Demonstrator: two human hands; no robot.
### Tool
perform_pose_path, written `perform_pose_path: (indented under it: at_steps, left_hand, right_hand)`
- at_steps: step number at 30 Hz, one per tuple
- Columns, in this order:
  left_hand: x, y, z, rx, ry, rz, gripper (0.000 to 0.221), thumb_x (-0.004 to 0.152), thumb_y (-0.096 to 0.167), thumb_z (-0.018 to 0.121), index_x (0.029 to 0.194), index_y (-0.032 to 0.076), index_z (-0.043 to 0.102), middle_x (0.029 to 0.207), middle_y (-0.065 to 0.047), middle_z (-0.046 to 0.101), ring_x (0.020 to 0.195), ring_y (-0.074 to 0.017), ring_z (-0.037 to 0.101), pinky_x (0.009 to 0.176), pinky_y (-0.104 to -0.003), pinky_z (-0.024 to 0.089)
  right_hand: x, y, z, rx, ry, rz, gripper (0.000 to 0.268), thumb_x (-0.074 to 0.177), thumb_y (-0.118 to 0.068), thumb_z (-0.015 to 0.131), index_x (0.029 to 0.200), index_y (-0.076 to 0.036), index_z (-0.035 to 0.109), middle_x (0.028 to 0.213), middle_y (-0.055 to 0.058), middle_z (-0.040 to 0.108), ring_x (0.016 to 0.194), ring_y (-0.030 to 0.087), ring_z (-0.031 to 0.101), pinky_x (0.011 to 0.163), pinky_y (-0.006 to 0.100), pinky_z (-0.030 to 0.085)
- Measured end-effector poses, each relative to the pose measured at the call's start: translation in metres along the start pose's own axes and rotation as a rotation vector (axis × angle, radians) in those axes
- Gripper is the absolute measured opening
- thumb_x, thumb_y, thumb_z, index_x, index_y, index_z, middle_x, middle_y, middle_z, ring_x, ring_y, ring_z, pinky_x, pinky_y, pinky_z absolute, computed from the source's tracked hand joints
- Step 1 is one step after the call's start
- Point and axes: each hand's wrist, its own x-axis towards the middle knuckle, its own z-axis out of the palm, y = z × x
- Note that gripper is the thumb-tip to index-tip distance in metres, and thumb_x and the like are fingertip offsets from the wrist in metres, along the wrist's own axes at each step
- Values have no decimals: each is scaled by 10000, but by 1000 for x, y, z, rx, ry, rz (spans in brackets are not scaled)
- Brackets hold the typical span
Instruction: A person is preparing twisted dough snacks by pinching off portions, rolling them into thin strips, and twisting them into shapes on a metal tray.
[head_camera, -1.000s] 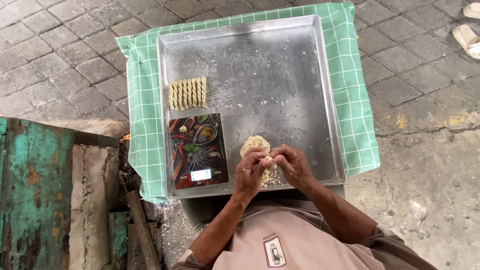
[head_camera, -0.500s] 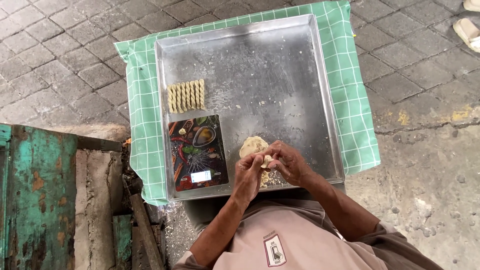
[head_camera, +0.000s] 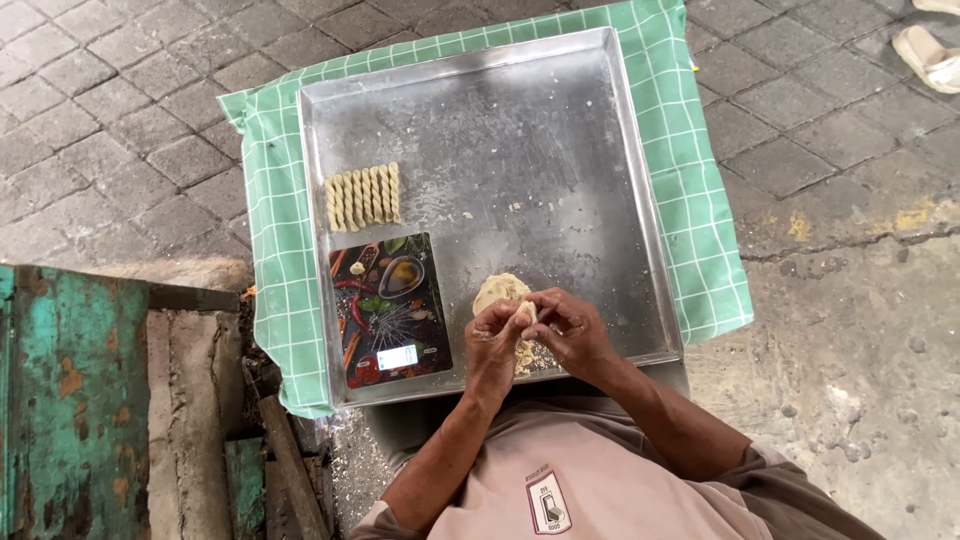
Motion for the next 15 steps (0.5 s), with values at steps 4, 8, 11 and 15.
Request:
perform_pose_path:
  at_steps: [4, 8, 11, 15]
  left_hand:
    - [0, -33, -23, -163, -75, -113, 279, 910, 174, 823, 807, -14, 645, 725, -154, 642, 672, -208, 664, 594, -292, 576]
    - [-4, -18, -23, -336, -173, -316, 286, 884, 167, 836, 792, 1, 622, 732, -165, 671, 725, -243, 709, 605, -315, 620]
    - [-6, -43, -34, -385, -222, -460, 345, 846, 197, 866, 811, 10, 579, 693, -172, 626, 666, -281, 695, 586, -380, 651]
    - [-8, -21, -14, -315, -121, -364, 252, 900, 137, 785, 846, -25, 600, 717, -147, 633, 625, -221, 686, 563, -328, 649]
  right_hand:
    - [2, 1, -8, -36, -36, -80, 167, 866, 4, 782, 1017, 70, 755, 844, 169, 701, 663, 247, 682, 605, 350, 562]
    - [1, 14, -23, 28, -137, -85, 197, 855, -98, 824, 1040, -32, 813, 974, 123, 707, 725, 172, 649, 657, 348, 561]
    - [-4, 15, -24, 77, -239, -13, 458, 772, -225, 887, 1163, -18, 766, 880, 100, 667, 714, 205, 616, 656, 337, 542]
    - [4, 4, -23, 33, -256, -78, 283, 785, -251, 880, 828, -35, 702, 896, 135, 721, 787, 271, 665, 652, 345, 513]
